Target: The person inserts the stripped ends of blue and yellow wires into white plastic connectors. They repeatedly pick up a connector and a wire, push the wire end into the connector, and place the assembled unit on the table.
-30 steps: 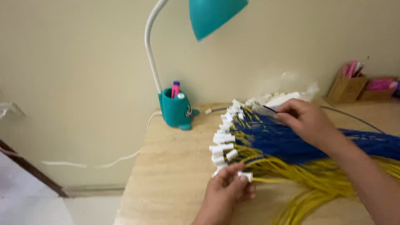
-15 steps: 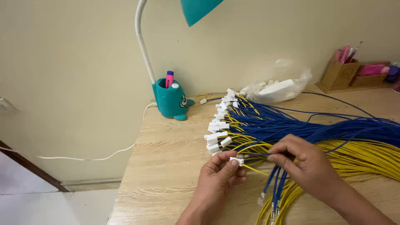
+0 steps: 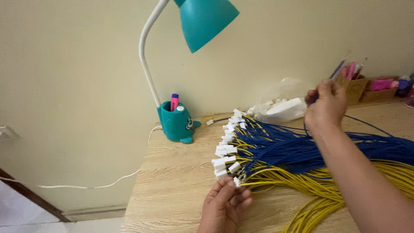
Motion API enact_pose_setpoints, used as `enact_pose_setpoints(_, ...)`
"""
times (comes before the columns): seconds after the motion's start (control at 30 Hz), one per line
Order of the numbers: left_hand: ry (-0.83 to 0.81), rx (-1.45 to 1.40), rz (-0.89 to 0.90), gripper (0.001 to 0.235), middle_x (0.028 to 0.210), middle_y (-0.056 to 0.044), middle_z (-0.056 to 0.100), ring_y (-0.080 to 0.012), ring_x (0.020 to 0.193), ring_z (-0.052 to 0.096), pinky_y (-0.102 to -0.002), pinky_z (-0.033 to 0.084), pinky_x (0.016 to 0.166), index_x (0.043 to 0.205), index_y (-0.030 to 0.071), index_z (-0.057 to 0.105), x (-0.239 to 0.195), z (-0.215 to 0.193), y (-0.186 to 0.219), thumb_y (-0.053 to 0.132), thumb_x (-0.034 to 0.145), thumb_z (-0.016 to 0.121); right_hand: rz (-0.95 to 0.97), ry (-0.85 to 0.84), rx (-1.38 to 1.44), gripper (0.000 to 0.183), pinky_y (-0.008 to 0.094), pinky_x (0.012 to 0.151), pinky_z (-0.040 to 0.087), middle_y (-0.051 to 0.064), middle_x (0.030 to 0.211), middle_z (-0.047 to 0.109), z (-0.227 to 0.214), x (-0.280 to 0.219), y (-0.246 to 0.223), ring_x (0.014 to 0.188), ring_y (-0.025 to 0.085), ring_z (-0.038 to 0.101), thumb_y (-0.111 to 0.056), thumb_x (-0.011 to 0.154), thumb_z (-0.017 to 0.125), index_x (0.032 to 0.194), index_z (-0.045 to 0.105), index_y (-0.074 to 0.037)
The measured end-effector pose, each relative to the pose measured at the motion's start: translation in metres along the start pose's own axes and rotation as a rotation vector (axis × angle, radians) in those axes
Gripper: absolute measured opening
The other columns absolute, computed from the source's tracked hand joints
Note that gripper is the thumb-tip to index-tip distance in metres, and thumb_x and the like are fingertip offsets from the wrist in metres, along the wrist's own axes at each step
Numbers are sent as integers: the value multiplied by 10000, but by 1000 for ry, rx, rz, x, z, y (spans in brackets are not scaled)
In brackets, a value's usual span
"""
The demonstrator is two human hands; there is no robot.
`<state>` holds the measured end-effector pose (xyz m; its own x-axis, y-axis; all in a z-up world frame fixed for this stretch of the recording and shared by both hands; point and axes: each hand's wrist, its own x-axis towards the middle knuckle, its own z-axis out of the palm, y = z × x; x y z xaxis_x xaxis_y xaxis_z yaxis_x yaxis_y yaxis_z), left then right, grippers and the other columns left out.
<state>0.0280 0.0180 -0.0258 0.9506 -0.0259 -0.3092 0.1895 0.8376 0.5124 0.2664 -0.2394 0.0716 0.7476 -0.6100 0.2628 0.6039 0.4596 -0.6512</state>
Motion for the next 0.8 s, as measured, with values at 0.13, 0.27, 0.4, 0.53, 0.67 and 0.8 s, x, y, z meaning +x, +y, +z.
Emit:
enact_pose_setpoints(0.13,19,-78,26,190,872,-321,685,-420,830,695,-472,575,741,1033,66,593,-5,9,5,18,856,640,-181,-343,-230,229,222,562,363,24,629,467,0,-74,-43,560,95,455,-79,997,582,812,462,-141)
enact_pose_setpoints(0.27,-12,-114,46,170,913,-228,699,-374,871,701,-413,574,742,1018,86,585,-11,11,7,38,868,648,-132,-1170,-971,260,254,665,494,-16,681,683,-38,-125,-68,652,95,610,-261,912,594,706,677,-124)
enact_pose_setpoints(0.4,-90,-57,99,162,957,-175,711,-356,889,705,-412,572,736,1009,115,590,-16,14,6,60,868,646,27,-1276,-1095,96,234,632,463,-54,717,653,-51,-136,-61,671,58,564,-239,860,685,829,701,-150)
enact_pose_setpoints(0.53,-67,25,167,150,923,-240,705,-390,858,720,-429,577,724,1001,63,566,-19,17,2,24,872,632,64,-1189,-1223,166,220,743,460,-62,859,755,-26,-144,-63,782,55,628,-301,873,624,952,716,-187)
enact_pose_setpoints(0.67,-209,175,259,177,959,-218,718,-394,883,745,-417,601,749,1021,40,596,-18,13,-4,35,856,660,43,-1013,-1170,128,279,871,463,-3,1217,746,-23,-150,-62,1022,87,682,-260,878,597,892,639,-141)
enact_pose_setpoints(0.8,-144,216,224,166,932,-234,739,-348,865,740,-389,576,692,1008,36,603,-12,11,-5,36,857,672,-310,-1057,-1146,129,271,840,489,-5,926,758,-48,-150,-66,886,123,695,-245,856,637,897,705,-143)
